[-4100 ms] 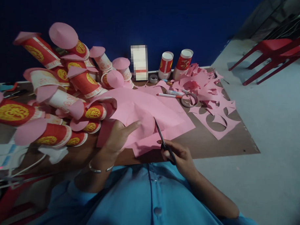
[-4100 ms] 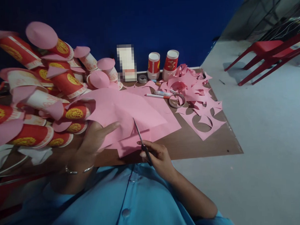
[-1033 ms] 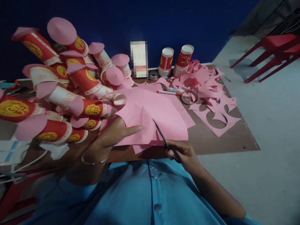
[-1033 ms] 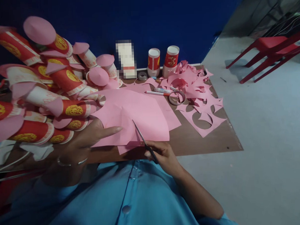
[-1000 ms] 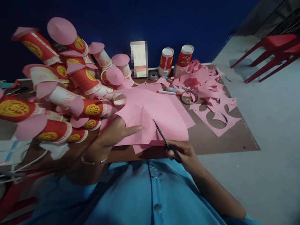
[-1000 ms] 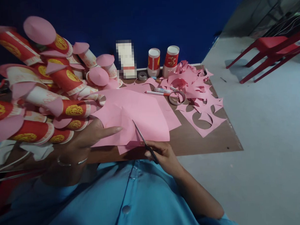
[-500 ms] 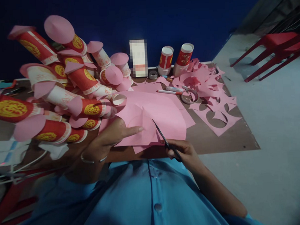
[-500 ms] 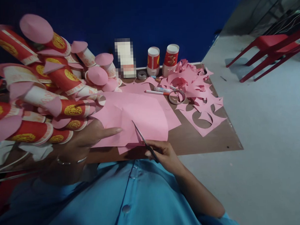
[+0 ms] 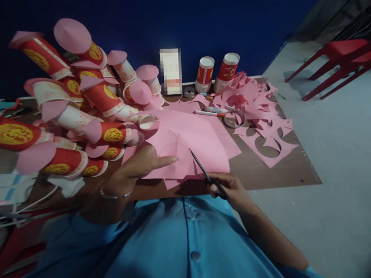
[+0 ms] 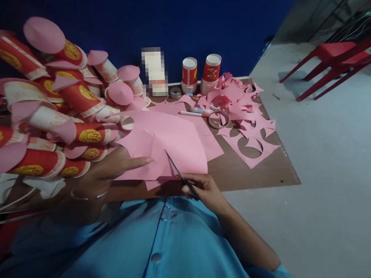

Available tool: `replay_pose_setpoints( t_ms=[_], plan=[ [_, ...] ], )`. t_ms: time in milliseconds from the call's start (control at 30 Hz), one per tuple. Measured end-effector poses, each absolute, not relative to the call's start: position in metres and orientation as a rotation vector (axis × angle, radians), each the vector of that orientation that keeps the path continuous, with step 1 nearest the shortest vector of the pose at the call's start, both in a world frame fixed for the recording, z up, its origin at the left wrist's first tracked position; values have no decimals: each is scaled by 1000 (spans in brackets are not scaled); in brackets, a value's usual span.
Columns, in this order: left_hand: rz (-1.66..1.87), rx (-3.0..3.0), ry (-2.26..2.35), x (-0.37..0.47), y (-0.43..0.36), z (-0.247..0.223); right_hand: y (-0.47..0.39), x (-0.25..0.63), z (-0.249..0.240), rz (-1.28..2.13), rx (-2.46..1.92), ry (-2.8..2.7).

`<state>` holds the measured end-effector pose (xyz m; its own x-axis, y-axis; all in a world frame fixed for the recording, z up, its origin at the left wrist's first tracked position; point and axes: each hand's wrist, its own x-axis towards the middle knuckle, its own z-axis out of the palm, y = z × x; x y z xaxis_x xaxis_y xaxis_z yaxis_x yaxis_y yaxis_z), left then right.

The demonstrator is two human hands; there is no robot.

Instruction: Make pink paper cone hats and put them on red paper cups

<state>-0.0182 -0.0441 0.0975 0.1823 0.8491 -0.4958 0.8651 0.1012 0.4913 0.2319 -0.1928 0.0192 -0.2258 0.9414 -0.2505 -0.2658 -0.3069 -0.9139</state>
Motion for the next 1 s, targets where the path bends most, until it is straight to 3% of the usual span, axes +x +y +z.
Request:
replay_pose_setpoints(
  t_ms=[100, 1000],
  plan=[
    [-171, 1761, 1643, -12, -42, 98, -195, 235, 13, 1676, -1078, -961],
    [-3, 1691, 1460, -7, -38, 108, -190, 245, 10, 1755, -1009, -1016]
  ],
)
